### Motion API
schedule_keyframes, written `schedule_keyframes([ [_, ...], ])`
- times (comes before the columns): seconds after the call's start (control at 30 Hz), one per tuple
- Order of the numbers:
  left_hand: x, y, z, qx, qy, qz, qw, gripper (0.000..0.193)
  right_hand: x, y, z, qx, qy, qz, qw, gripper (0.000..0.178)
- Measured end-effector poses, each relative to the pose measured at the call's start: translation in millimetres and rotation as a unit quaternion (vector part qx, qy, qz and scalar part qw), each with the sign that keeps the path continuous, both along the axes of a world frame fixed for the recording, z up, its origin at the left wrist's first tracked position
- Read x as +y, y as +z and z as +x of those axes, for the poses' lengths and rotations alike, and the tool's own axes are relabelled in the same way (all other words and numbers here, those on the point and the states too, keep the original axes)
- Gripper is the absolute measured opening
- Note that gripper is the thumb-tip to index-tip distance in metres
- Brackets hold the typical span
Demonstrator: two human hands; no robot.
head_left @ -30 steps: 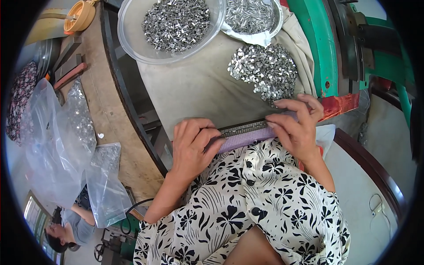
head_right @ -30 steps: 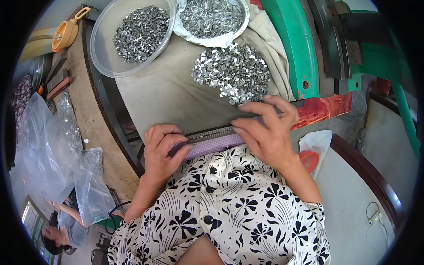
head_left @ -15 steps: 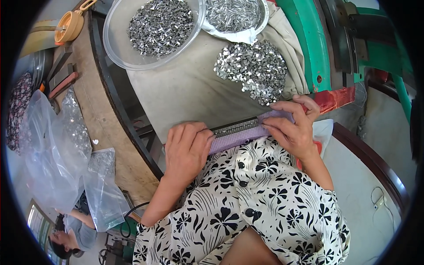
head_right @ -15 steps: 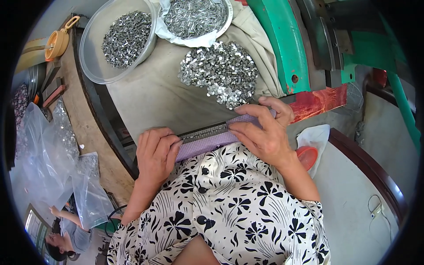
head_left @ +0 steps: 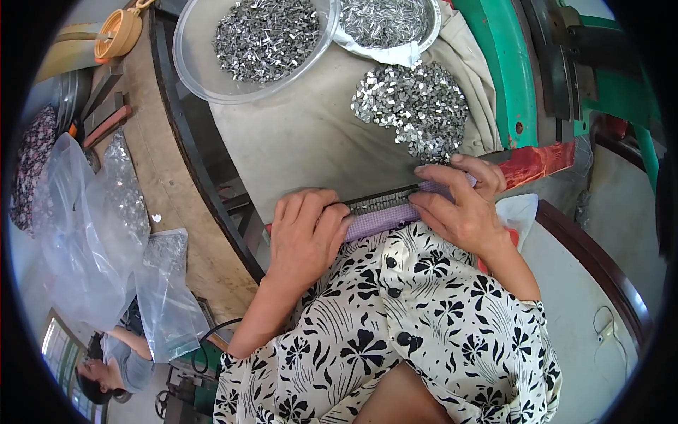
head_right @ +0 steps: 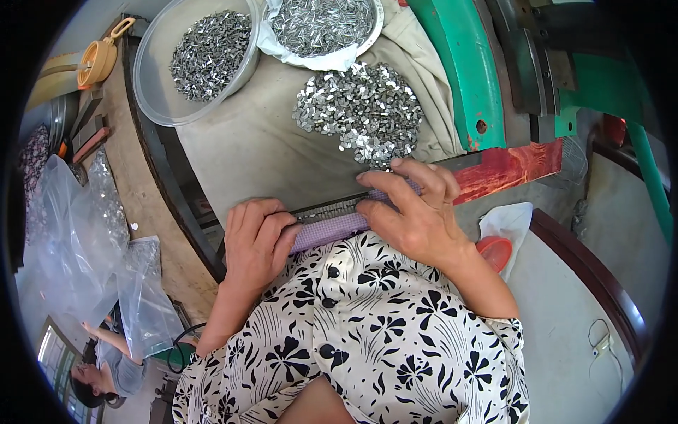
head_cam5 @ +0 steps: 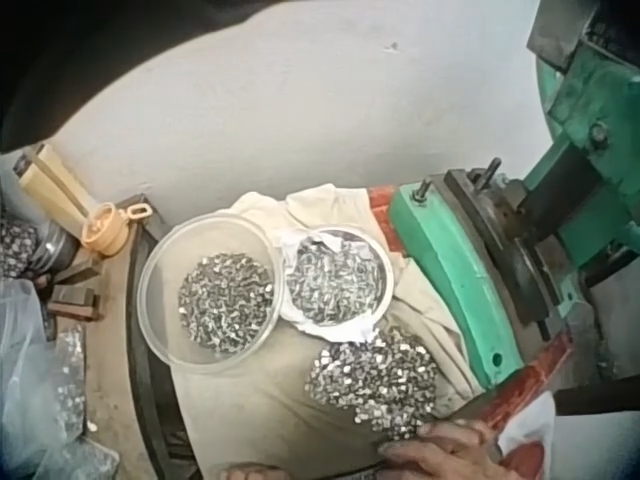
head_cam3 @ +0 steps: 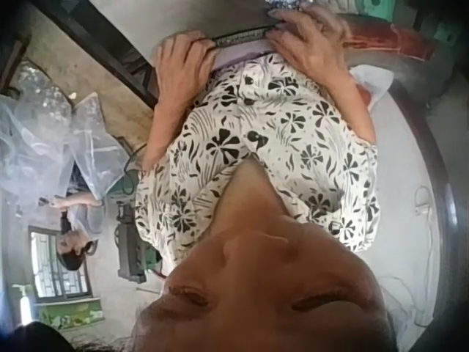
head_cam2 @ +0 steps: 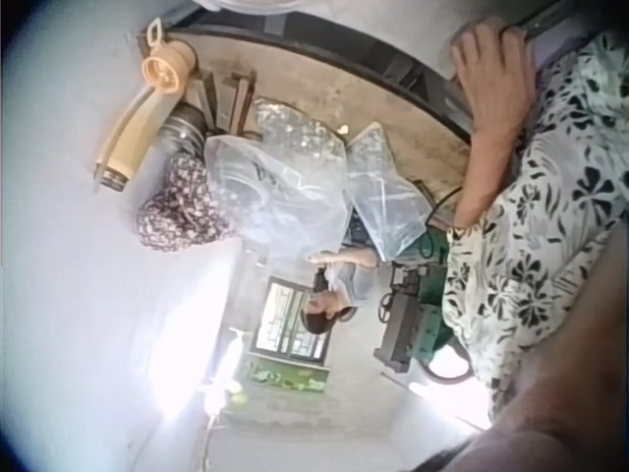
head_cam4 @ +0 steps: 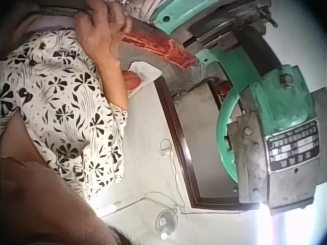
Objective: Placing small metal components into a sorting or assembly fixture at a workbench.
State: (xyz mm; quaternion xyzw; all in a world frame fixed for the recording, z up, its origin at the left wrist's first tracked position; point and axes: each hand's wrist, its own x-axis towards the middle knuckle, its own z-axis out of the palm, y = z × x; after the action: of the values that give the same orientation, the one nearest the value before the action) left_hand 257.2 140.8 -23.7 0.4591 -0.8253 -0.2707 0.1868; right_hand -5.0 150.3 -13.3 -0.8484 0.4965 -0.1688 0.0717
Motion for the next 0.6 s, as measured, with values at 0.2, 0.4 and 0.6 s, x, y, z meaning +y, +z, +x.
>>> schedule_keyframes([
  [0.2, -1, 0, -4, 0.004, 0.008, -0.005, 1.000, 0.020, -1, 2, 6, 0.059, 0.013, -0.059, 0.996, 0.009],
  [0.4, 1, -3, -4, 0.010, 0.016, -0.009, 1.000, 0.025, 2, -2, 8, 0.023, 0.000, -0.054, 0.998, 0.007],
  [0.6, 2, -4, -1, 0.030, 0.018, 0.005, 0.999, 0.030, -5, 6, 13, 0.063, 0.015, -0.021, 0.998, 0.017],
])
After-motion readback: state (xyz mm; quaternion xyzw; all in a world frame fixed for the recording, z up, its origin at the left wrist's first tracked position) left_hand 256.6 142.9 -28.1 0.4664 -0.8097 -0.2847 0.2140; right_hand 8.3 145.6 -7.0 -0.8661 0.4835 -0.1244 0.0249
